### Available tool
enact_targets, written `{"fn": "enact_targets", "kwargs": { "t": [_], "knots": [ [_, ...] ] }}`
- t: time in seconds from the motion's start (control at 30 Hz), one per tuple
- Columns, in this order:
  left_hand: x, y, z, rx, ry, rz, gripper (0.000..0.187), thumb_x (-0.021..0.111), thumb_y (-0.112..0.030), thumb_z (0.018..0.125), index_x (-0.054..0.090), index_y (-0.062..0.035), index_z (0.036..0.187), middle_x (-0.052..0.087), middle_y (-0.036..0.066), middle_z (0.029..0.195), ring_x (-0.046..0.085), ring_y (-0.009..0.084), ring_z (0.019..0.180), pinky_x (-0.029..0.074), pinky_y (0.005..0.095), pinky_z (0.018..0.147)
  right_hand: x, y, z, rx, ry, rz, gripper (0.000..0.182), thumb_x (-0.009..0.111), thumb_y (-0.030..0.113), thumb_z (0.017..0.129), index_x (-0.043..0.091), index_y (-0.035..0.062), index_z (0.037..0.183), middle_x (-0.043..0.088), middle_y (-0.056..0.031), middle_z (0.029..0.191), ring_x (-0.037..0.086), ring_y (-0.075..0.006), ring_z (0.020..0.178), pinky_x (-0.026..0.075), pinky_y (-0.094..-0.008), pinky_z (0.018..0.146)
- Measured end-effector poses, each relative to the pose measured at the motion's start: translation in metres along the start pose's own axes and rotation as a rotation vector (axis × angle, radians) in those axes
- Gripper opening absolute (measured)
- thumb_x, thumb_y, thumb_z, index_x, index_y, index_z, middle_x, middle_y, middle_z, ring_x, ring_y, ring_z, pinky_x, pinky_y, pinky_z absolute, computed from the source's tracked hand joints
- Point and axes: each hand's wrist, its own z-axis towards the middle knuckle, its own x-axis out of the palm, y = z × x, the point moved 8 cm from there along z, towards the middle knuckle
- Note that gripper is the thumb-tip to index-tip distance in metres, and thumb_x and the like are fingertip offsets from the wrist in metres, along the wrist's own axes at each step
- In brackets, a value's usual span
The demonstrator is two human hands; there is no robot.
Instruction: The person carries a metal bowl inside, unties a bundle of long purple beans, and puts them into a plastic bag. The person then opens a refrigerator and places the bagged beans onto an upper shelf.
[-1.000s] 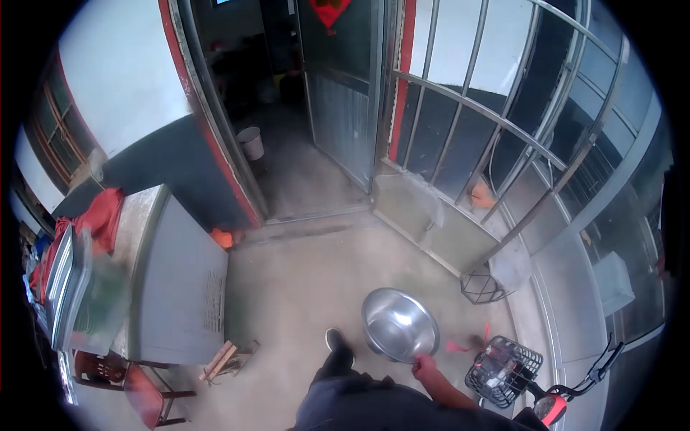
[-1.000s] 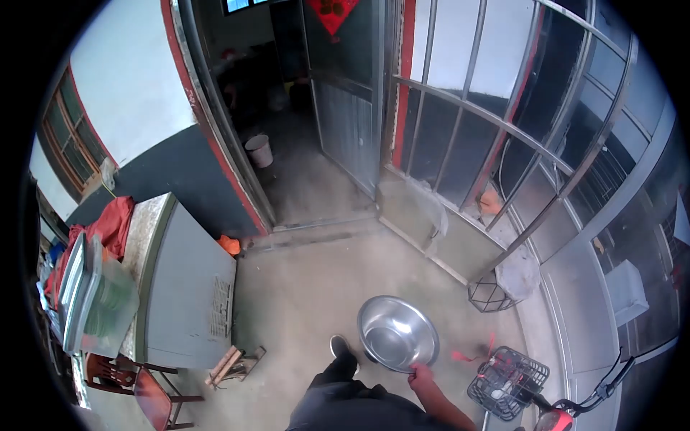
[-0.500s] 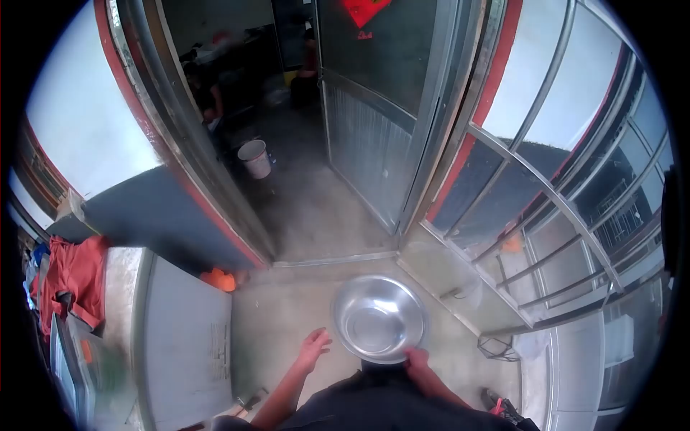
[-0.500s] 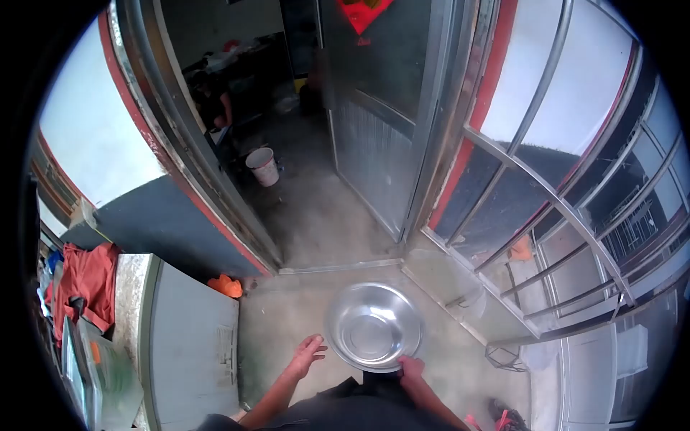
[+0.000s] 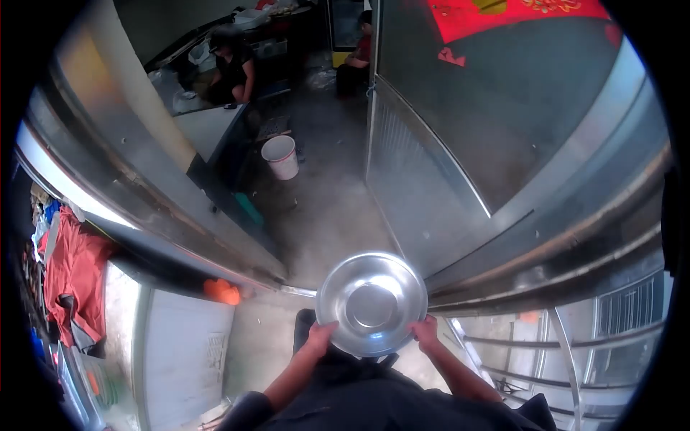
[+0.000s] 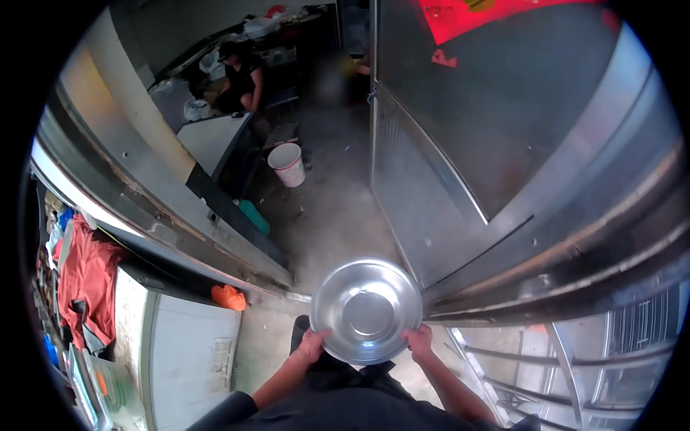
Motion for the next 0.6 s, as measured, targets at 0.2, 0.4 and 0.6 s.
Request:
{"fn": "enact_targets", "kwargs": {
  "t": [0.2,0.4,0.6],
  "knots": [
    [0.01,-0.056,0.147,-0.005,-0.074,0.079,0.034,0.068,-0.009,0.074,0.061,0.0026,0.106,0.066,0.015,0.093,0.065,0.0249,0.079,0.053,0.0347,0.065,0.048,0.05,0.109,0.039,-0.062,0.083,0.017,0.068,0.011,0.072,0.064,0.0012,0.085,0.057,-0.0032,0.06,0.047,-0.0102,0.043,0.033,-0.0242,0.038],
    [0.055,-0.2,0.232,0.186,0.037,0.124,0.033,0.07,-0.011,0.072,0.064,0.0,0.103,0.065,0.009,0.084,0.061,0.0183,0.065,0.048,0.0309,0.053,0.128,0.141,0.185,-0.074,0.141,-0.065,0.028,0.054,0.016,0.086,0.06,-0.0024,0.107,0.064,-0.0145,0.096,0.063,-0.0226,0.075,0.05,-0.0299,0.059],
    [0.063,-0.32,0.242,-0.013,-0.242,0.105,0.029,0.064,-0.003,0.072,0.064,0.0018,0.101,0.065,0.013,0.086,0.067,0.0253,0.073,0.055,0.0368,0.056,0.196,0.248,0.203,0.16,0.038,0.07,0.05,0.048,0.03,0.091,0.049,-0.0054,0.125,0.064,-0.0191,0.109,0.066,-0.0224,0.076,0.049,-0.0259,0.052]
  ]
}}
